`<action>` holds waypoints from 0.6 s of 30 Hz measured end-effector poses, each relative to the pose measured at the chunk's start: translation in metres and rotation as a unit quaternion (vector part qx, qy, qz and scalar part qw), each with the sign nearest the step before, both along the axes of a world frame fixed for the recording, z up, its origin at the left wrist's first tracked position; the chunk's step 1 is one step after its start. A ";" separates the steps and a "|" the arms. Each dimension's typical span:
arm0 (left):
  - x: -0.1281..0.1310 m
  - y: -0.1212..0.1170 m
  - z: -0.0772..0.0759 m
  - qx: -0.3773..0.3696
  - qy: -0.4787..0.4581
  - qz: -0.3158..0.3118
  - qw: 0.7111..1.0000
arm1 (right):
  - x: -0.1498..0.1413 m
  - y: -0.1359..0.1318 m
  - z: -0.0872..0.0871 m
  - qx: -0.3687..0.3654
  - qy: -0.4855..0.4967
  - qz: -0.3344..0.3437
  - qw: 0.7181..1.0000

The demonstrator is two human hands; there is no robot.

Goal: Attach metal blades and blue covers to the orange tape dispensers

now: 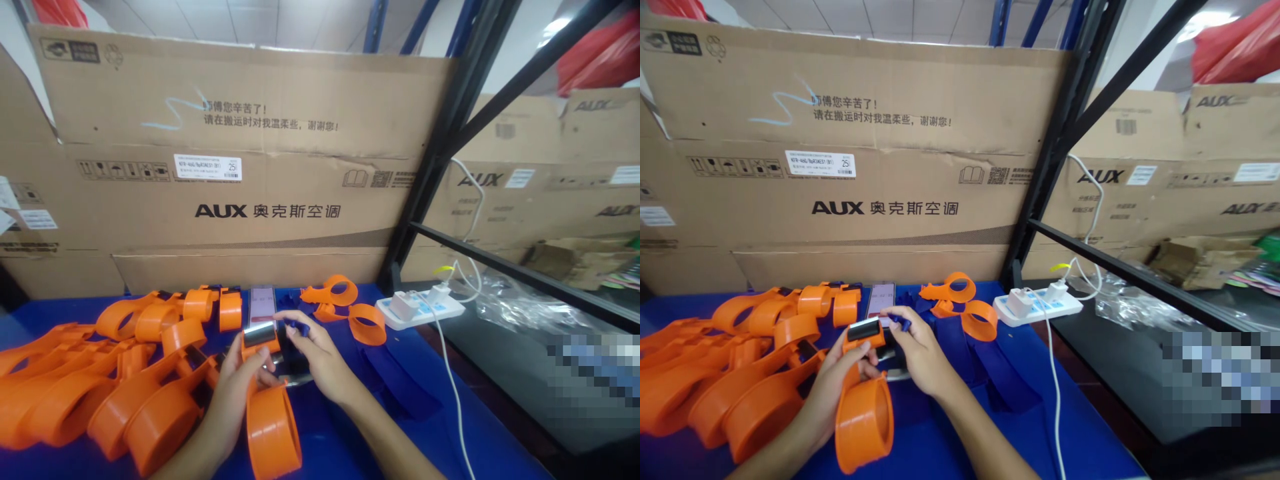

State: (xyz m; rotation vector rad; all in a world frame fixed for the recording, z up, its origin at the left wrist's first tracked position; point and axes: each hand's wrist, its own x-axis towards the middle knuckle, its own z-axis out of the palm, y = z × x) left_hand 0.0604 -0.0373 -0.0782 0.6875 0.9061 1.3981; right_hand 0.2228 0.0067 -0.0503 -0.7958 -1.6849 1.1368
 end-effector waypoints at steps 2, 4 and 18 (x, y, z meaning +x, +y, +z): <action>0.000 0.001 0.001 0.007 0.006 0.000 1.000 | -0.001 -0.002 0.000 0.001 -0.019 0.009 1.000; 0.000 0.002 0.000 0.015 0.007 0.000 1.000 | -0.002 -0.004 0.000 0.026 -0.057 -0.014 0.998; 0.000 0.001 -0.006 0.022 0.031 0.011 0.999 | -0.004 -0.007 -0.005 0.244 -0.141 -0.150 0.948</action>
